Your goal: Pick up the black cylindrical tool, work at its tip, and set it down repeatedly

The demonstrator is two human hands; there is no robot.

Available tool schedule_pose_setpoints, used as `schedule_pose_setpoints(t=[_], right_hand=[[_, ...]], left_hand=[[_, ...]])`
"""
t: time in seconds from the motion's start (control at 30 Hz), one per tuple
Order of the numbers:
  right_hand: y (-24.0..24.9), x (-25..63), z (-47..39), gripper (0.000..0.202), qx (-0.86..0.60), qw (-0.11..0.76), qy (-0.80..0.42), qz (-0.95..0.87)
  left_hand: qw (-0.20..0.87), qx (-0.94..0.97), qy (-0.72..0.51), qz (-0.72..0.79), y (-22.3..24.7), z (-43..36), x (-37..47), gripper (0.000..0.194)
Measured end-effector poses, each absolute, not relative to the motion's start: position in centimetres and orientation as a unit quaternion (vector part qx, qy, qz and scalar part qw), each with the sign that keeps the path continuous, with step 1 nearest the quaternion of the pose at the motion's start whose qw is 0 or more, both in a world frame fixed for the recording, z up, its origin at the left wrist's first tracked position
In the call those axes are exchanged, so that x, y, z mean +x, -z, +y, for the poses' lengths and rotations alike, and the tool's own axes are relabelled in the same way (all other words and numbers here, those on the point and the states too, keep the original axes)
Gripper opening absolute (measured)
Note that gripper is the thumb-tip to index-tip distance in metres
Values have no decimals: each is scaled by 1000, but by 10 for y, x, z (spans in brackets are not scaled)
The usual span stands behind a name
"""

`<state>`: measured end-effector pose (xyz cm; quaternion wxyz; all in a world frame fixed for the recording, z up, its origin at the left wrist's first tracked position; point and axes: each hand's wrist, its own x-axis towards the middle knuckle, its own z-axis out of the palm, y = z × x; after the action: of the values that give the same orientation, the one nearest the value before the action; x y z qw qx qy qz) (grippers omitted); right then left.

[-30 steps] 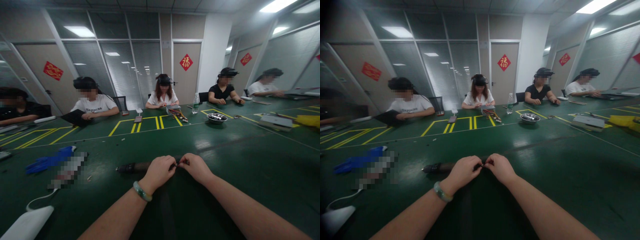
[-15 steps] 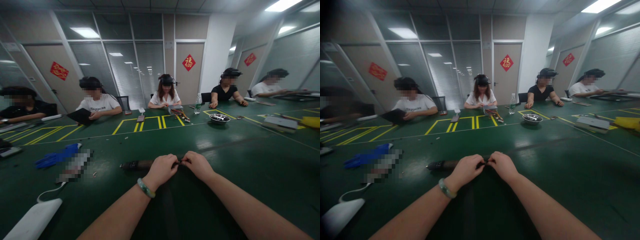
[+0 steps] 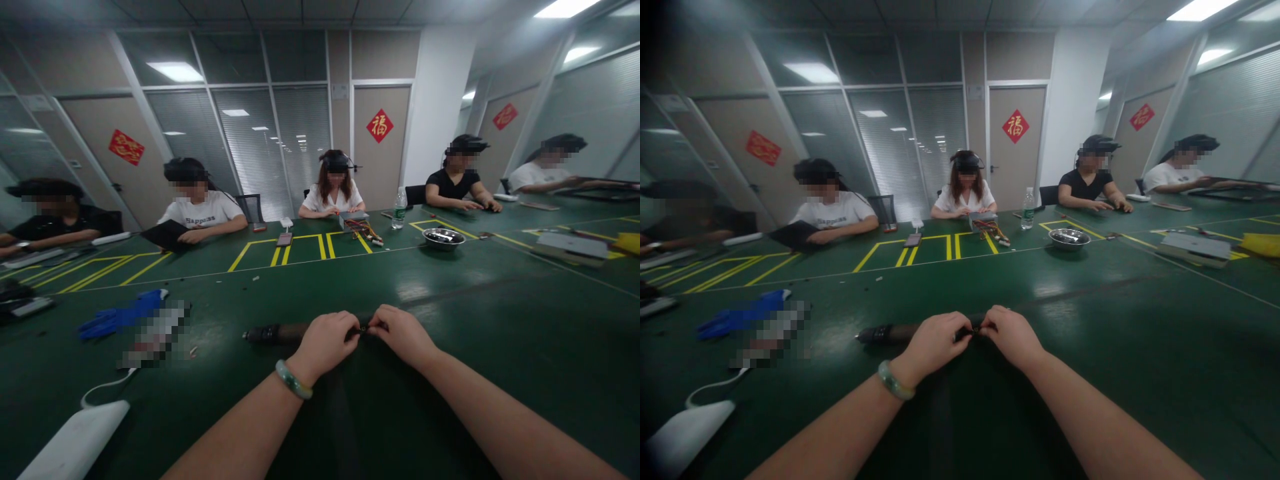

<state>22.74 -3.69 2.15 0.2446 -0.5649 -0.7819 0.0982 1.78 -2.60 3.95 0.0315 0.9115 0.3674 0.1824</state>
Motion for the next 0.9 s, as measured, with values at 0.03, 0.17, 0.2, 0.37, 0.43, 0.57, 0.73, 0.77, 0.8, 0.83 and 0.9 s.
schedule_pose_setpoints(t=[0.03, 0.17, 0.2, 0.37, 0.43, 0.57, 0.73, 0.77, 0.8, 0.83, 0.9], right_hand=[[-21, 227, -37, 2, -560, 246, -97, -785], [-19, 228, -37, 2, -547, 259, -104, -789], [-19, 228, -37, 2, -546, 263, -108, -788], [-19, 228, -37, 2, -545, 269, -123, -784], [-19, 227, -37, 2, -551, 263, -123, -782], [-18, 225, -37, 2, -560, 260, -122, -777], [-16, 222, -36, 3, -545, 264, -93, -790], [-16, 221, -35, 4, -541, 259, -83, -796], [-17, 221, -34, 4, -538, 251, -72, -801], [-17, 220, -34, 5, -536, 242, -61, -806], [-18, 219, -33, 8, -536, 219, -40, -814]], left_hand=[[32, 911, -184, 367, -40, -26, 18, 10], [31, 913, -186, 362, -39, -25, 18, 10], [30, 913, -187, 362, -38, -24, 18, 10], [24, 913, -190, 361, -38, -25, 18, 9], [23, 913, -189, 361, -38, -25, 18, 9], [31, 914, -182, 361, -38, -25, 19, 9], [31, 914, -183, 361, -38, -25, 18, 8], [30, 914, -183, 362, -38, -25, 18, 8], [29, 913, -183, 363, -38, -25, 18, 8], [28, 913, -181, 364, -38, -26, 18, 8], [24, 912, -179, 367, -38, -26, 17, 8]])
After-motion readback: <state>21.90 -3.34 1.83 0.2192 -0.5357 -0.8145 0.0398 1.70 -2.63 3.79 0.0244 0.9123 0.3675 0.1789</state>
